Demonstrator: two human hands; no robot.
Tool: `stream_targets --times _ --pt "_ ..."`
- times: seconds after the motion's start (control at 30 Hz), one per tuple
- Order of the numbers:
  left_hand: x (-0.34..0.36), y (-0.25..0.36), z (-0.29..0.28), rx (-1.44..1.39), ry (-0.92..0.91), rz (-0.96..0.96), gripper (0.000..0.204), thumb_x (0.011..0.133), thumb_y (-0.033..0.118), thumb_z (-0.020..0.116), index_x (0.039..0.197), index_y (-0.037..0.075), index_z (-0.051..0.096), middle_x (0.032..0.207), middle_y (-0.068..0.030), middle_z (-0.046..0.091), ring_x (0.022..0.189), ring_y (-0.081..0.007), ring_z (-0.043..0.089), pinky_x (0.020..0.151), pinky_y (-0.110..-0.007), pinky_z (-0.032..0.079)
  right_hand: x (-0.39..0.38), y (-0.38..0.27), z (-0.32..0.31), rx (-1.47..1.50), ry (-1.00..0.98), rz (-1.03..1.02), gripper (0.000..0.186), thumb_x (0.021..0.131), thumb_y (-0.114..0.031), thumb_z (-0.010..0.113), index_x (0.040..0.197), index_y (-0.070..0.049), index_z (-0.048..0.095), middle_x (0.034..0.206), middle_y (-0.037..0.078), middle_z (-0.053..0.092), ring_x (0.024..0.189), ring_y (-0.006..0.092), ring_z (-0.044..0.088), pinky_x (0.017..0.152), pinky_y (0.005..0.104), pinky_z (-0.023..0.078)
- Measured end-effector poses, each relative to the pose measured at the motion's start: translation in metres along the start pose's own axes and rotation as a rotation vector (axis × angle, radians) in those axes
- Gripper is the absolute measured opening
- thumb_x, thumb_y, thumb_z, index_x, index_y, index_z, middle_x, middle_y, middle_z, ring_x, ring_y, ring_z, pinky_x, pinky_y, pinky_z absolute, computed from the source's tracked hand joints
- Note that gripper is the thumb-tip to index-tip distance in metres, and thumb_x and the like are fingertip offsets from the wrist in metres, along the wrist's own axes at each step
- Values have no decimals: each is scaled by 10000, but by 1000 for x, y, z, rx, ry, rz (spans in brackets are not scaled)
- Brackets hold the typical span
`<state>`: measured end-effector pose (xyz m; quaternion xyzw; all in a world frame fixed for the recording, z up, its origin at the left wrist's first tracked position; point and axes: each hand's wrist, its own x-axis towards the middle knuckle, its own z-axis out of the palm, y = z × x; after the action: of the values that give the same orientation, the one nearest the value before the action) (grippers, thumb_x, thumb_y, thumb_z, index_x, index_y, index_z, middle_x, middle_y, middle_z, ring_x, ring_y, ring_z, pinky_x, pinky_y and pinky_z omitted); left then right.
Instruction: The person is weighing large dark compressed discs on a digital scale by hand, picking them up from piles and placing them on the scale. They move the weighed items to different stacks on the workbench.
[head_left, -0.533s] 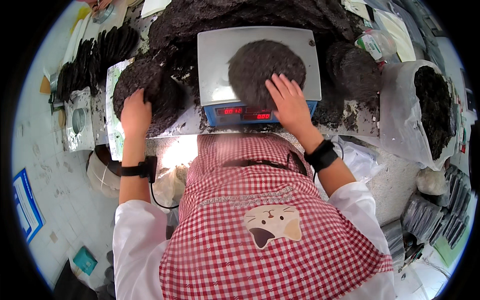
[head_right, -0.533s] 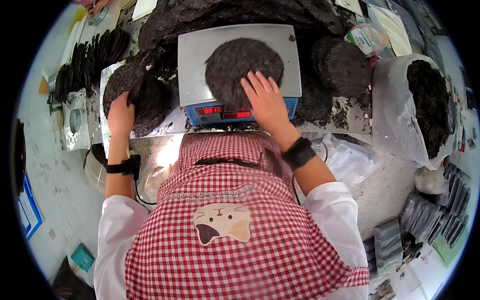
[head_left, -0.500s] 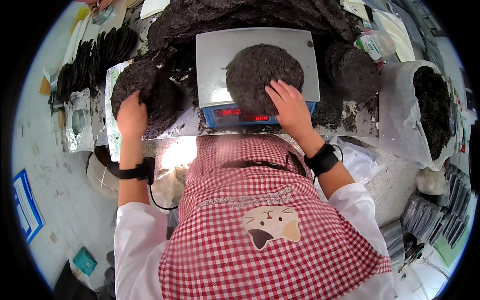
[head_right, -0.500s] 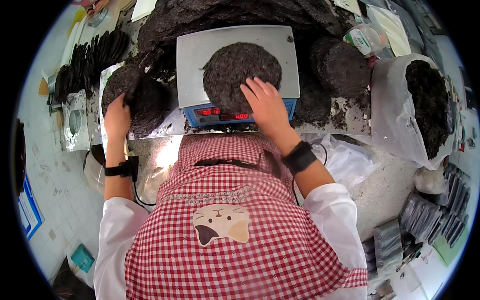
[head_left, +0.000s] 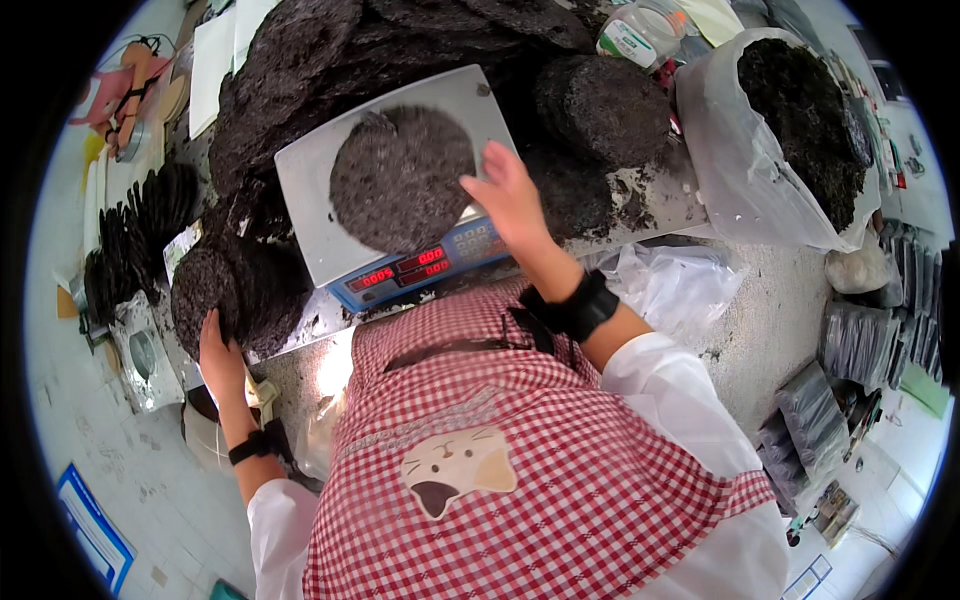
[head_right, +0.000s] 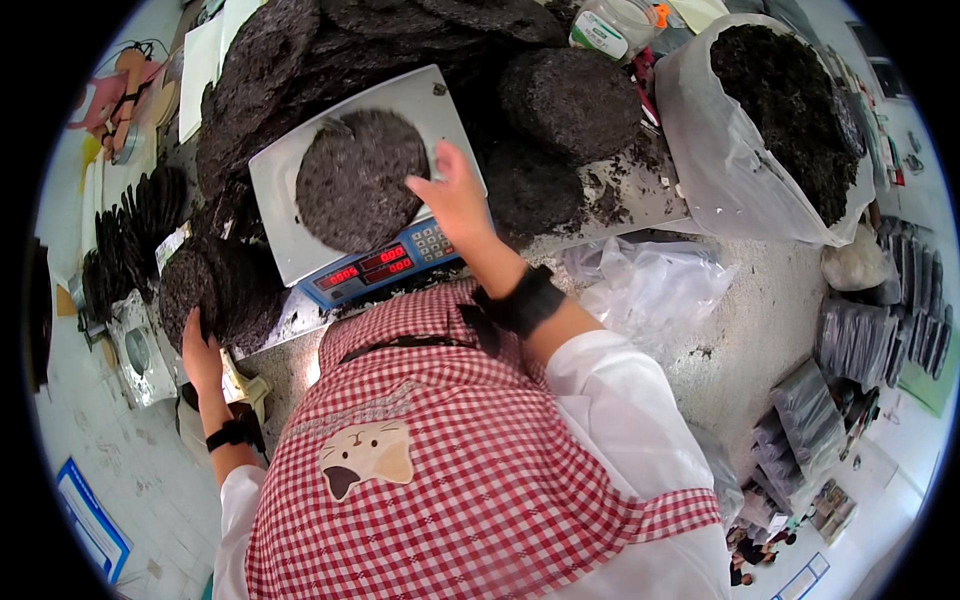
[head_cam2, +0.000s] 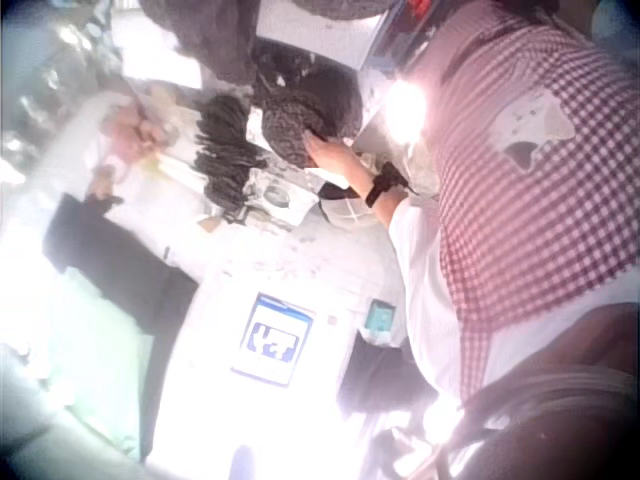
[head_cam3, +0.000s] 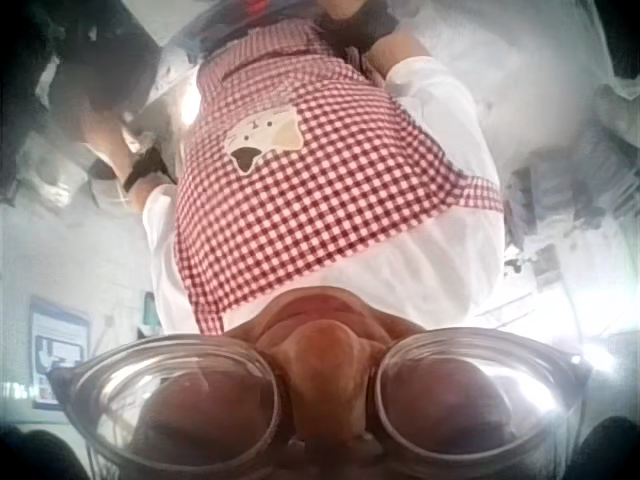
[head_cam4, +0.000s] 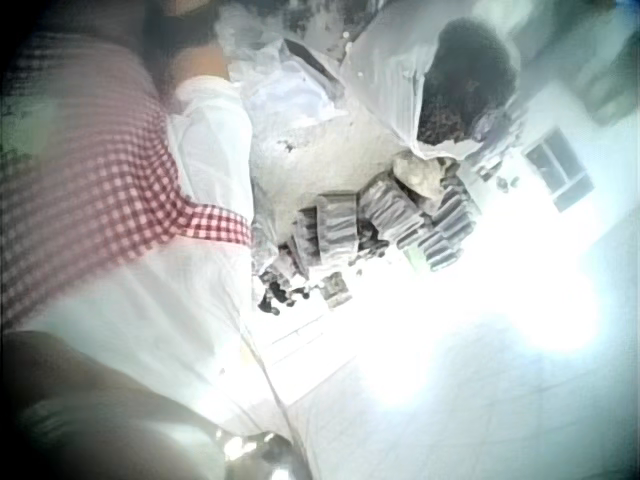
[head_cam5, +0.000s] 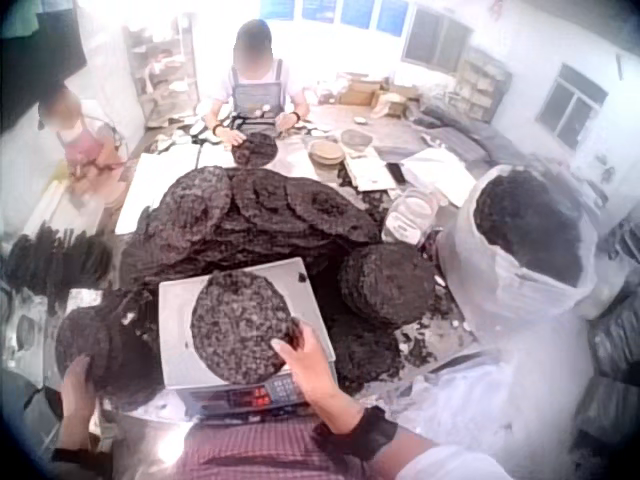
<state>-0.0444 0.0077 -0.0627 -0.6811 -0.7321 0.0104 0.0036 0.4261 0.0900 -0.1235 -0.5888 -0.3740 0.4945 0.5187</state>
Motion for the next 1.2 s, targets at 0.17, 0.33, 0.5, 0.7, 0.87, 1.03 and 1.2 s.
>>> stream_targets --times 0.17,0.33,0.5,0.7,0.87,1.03,1.2 --pt "-8 6 -17 -5 -137 -52 635 800 64 616 1388 53 378 1418 -167 408 1307 -342 383 1072 -397 333 -3 61 -134 -435 388 -27 763 668 -145 801 1301 62 426 1236 227 526 1114 308 547 926 371 456" --pt "5 36 -32 48 -163 -48 749 773 90 674 1427 62 311 1463 -165 342 1343 -353 328 1096 -414 292 23 143 -191 -765 516 335 833 632 -304 842 1235 128 461 1124 292 594 1043 406 586 900 404 464" --pt "32 70 -57 67 -104 75 667 786 92 663 1391 65 384 1455 -162 353 1329 -354 346 1081 -420 310 35 170 -218 -275 478 436 591 702 -252 796 1108 91 538 975 163 658 874 275 648 732 351 514" --pt "54 119 -68 0 -25 222 592 795 46 643 1349 61 436 1439 -159 377 1311 -361 369 1065 -420 329 -5 115 -261 334 394 498 317 828 -137 677 1105 -29 568 957 36 638 774 156 628 592 277 522" --pt "69 175 -70 -24 -32 309 560 820 47 622 1350 81 446 1447 -132 376 1322 -336 365 1066 -419 329 -23 121 -306 251 354 494 346 848 -102 657 1168 -18 554 1079 71 629 954 180 616 778 308 512" --pt "93 243 -81 -53 -7 499 556 810 32 624 1339 90 463 1450 -107 380 1327 -321 365 1067 -415 333 -17 172 -316 -57 492 330 492 781 -145 727 1201 16 529 1092 137 629 999 261 612 840 351 494" --pt "93 338 -86 -302 -207 739 557 775 63 660 1305 77 489 1419 -124 420 1302 -321 406 1060 -411 356 -6 139 -277 -996 539 228 698 658 -237 812 1236 5 505 1187 228 554 1115 378 522 947 428 431"
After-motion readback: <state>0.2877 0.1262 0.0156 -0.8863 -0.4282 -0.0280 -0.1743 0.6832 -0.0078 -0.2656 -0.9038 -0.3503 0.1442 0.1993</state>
